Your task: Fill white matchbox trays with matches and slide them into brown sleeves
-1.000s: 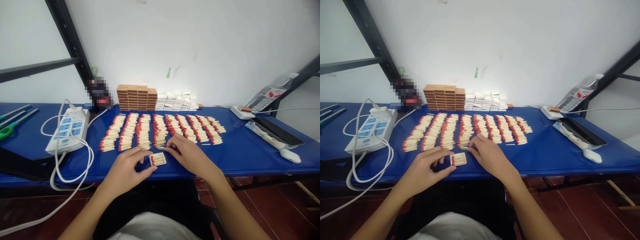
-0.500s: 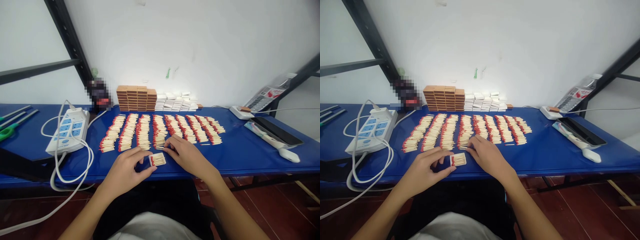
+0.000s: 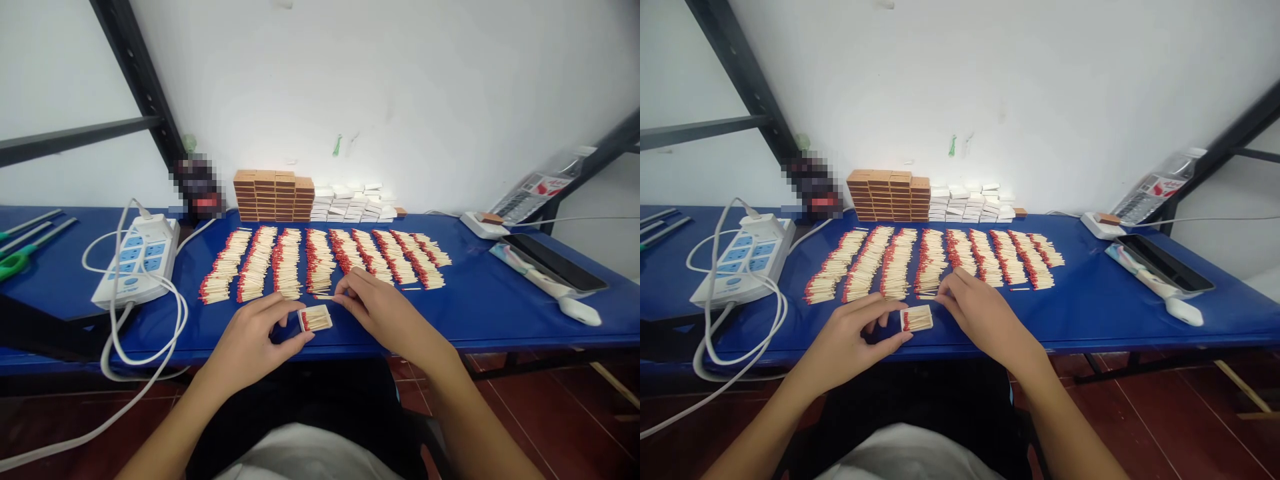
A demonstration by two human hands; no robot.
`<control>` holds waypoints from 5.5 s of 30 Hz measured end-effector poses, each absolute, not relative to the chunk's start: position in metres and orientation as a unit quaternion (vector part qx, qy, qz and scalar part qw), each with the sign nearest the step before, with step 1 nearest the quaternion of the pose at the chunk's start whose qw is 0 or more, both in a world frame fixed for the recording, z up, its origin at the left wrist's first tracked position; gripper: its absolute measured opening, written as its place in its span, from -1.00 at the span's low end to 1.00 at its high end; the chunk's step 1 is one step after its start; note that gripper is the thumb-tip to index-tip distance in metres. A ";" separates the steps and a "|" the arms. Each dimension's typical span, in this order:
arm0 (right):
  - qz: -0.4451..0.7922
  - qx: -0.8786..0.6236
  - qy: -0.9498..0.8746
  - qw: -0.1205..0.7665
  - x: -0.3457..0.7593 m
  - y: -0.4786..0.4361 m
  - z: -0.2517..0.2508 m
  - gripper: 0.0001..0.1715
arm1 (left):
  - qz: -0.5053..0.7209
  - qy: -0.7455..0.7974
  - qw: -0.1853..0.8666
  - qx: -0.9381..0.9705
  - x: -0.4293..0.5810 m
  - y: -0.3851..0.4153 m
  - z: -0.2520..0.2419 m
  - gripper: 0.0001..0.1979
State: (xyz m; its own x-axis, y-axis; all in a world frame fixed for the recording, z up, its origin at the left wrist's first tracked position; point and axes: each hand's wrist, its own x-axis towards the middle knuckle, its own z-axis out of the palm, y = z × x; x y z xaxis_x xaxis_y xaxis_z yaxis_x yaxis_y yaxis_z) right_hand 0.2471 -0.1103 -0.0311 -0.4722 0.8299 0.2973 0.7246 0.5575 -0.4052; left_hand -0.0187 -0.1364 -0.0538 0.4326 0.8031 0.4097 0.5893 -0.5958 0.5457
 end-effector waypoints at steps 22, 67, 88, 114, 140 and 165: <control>0.158 -0.410 -0.876 0.200 0.233 -0.128 -0.029 -0.90 | 0.327 0.412 0.157 0.836 -0.019 -0.138 -0.053 -0.74; 0.112 -0.475 -0.846 0.213 0.242 -0.097 -0.047 -0.93 | 0.328 0.414 0.158 0.834 -0.019 -0.138 -0.054 -0.74; 0.122 -0.484 -0.845 0.192 0.248 -0.099 -0.044 -0.84 | 0.328 0.412 0.158 0.835 -0.020 -0.138 -0.055 -0.75; 0.114 -0.462 -0.855 0.206 0.248 -0.101 -0.040 -0.79 | 0.324 0.413 0.159 0.836 -0.019 -0.137 -0.054 -0.75; 0.121 -0.425 -0.872 0.212 0.231 -0.126 -0.029 -0.89 | 0.327 0.416 0.155 0.835 -0.019 -0.138 -0.053 -0.74; 0.099 -0.471 -0.846 0.230 0.235 -0.096 -0.053 -0.87 | 0.323 0.415 0.152 0.837 -0.019 -0.137 -0.054 -0.75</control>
State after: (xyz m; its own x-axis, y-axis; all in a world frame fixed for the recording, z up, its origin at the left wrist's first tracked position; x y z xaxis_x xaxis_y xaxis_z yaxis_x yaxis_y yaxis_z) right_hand 0.2350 -0.0959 -0.0531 -0.4510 0.8417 0.2970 0.7509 0.5377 -0.3835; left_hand -0.0189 -0.1370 -0.0541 0.4466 0.7930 0.4144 0.5962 -0.6091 0.5230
